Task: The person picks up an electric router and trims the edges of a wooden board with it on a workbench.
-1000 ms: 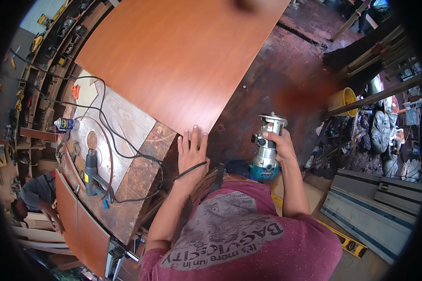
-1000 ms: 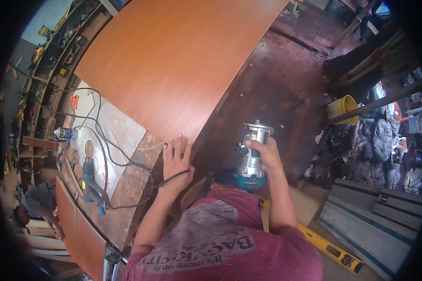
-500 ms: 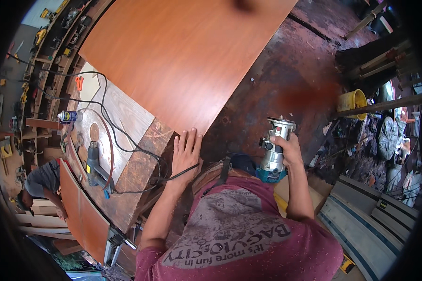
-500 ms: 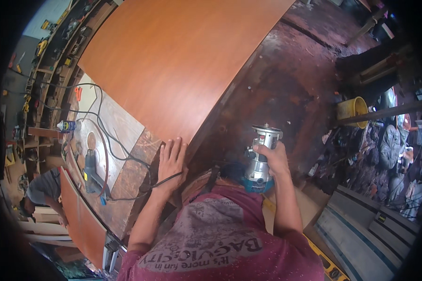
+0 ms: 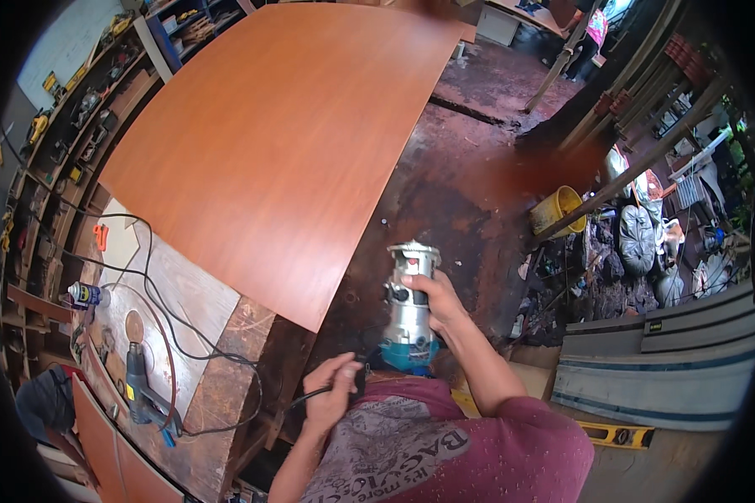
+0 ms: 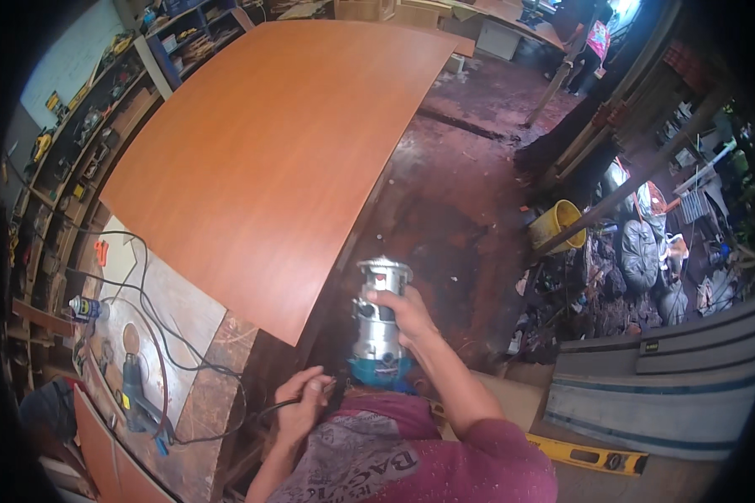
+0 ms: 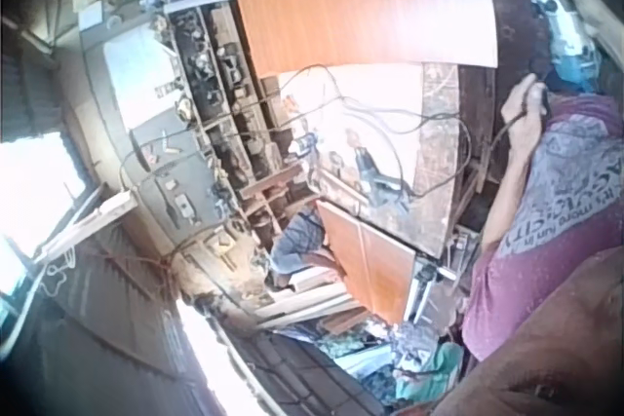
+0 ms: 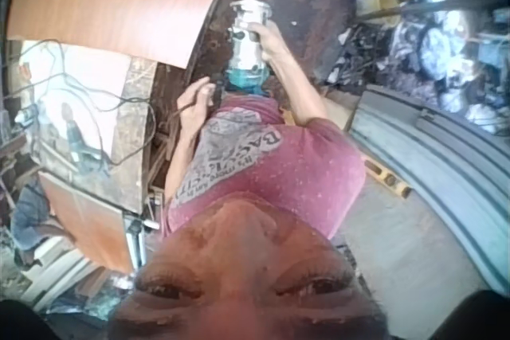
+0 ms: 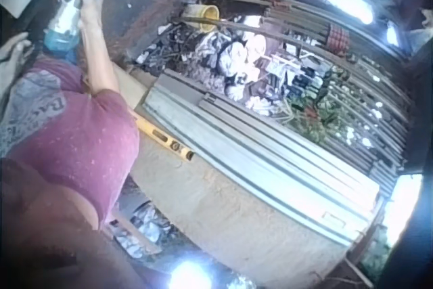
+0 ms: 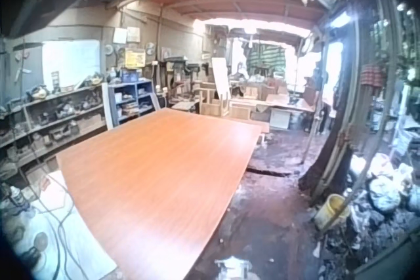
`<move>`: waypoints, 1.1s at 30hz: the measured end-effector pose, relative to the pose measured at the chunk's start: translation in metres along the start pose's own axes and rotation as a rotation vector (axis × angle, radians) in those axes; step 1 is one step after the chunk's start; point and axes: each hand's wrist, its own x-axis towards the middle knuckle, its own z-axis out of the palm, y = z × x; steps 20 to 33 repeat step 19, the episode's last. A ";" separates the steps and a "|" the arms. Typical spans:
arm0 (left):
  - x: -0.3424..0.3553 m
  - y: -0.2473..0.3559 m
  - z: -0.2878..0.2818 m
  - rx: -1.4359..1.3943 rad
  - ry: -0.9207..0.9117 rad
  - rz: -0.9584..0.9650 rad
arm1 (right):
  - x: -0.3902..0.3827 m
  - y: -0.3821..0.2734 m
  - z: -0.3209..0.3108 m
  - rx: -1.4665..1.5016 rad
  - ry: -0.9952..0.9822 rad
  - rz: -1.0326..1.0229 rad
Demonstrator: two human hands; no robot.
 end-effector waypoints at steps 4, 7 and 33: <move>-0.003 0.009 -0.003 -0.046 0.032 0.138 | -0.007 0.007 0.074 0.067 -0.085 -0.103; -0.011 0.023 -0.030 -0.055 0.120 0.271 | -0.023 0.023 0.121 0.109 -0.141 -0.100; -0.122 0.018 -0.133 0.219 0.503 0.519 | -0.061 0.123 0.261 0.042 -0.227 0.016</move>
